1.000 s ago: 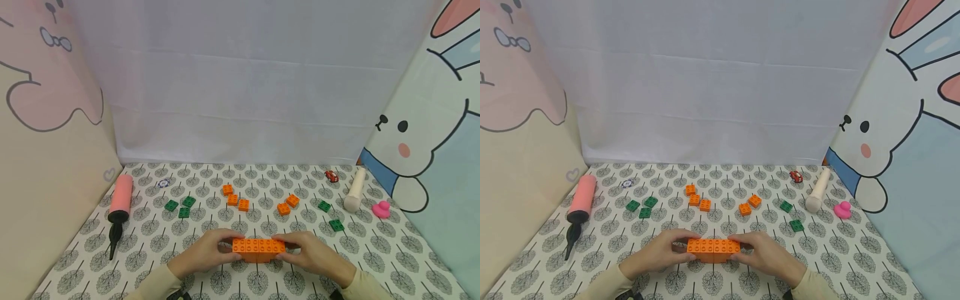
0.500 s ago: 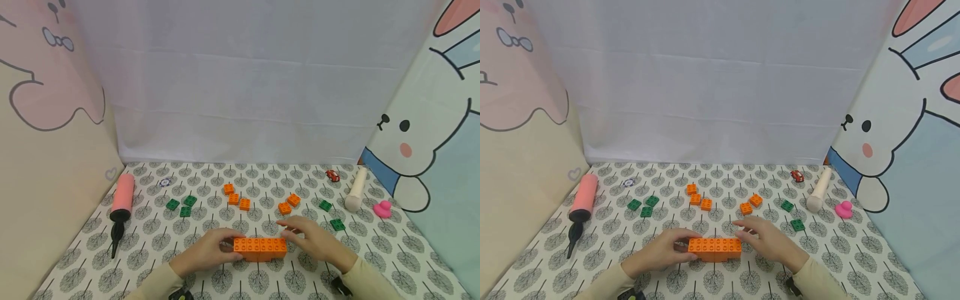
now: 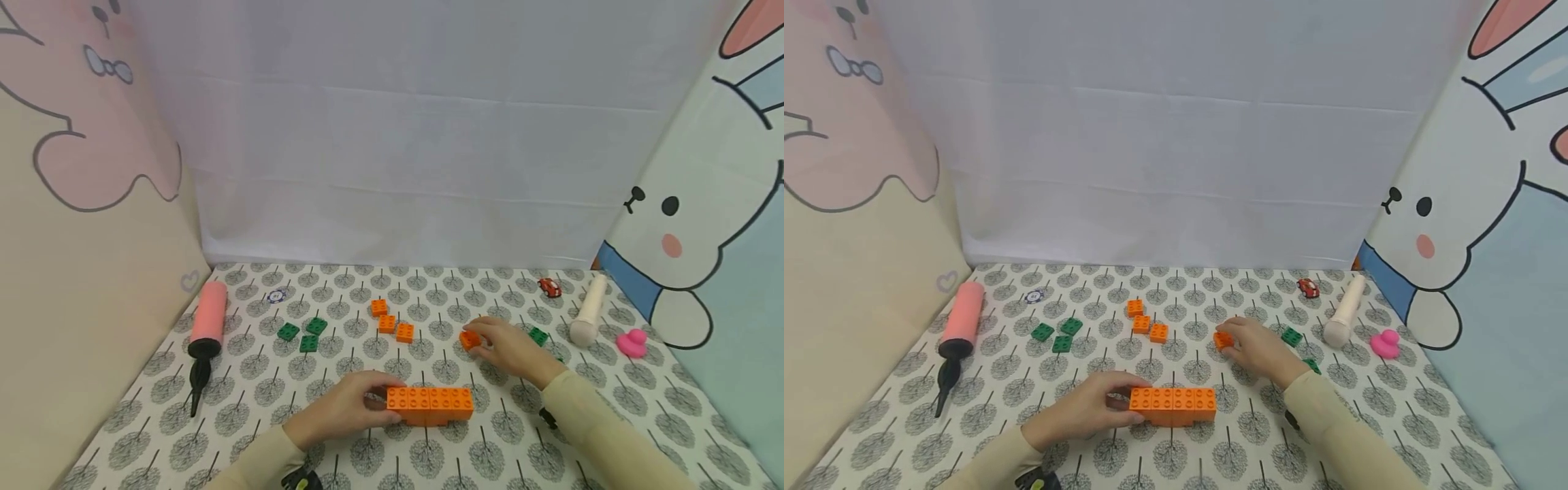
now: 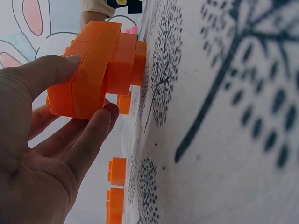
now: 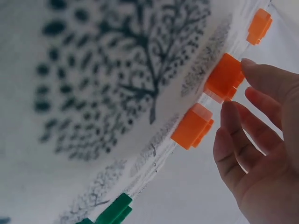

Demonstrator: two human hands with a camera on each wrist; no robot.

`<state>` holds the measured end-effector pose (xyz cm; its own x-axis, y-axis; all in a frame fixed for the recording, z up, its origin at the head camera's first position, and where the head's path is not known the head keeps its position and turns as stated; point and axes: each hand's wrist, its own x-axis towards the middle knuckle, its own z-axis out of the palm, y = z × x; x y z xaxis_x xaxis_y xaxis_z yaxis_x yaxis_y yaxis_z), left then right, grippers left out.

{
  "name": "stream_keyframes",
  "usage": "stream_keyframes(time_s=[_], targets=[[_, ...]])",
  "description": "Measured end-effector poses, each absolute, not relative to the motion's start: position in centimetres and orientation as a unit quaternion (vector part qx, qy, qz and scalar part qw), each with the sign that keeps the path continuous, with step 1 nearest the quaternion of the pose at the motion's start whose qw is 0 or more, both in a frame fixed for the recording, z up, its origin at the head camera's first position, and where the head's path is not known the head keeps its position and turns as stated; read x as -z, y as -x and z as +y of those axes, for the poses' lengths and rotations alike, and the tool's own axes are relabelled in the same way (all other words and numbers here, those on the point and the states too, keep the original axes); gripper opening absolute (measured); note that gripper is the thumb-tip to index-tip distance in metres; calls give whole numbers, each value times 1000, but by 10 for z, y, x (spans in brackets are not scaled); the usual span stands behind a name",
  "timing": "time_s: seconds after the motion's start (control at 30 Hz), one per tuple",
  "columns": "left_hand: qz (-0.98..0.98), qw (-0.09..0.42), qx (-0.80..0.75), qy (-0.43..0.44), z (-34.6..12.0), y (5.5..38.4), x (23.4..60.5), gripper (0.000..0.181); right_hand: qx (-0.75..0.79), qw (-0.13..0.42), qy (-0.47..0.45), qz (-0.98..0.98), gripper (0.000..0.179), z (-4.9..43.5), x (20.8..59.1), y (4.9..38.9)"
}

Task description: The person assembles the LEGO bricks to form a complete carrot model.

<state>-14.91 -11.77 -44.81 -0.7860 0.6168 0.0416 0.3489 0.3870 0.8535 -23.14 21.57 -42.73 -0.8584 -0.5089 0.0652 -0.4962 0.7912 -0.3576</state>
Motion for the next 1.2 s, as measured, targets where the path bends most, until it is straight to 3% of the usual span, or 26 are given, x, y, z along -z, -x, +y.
stream_keyframes(time_s=[0.53, 0.8, 1.2], targets=[[818, 150, -477, -286, -117, 149, 449, 47, 196, 29, 269, 943, 35, 217, 431, 237], [818, 154, -477, -283, -118, 149, 448, 46, 193, 26, 283, 939, 38, 219, 430, 233], [810, 157, -488, -283, -117, 149, 448, 46, 200, -32, 310, 929, 37, 216, 415, 205]])
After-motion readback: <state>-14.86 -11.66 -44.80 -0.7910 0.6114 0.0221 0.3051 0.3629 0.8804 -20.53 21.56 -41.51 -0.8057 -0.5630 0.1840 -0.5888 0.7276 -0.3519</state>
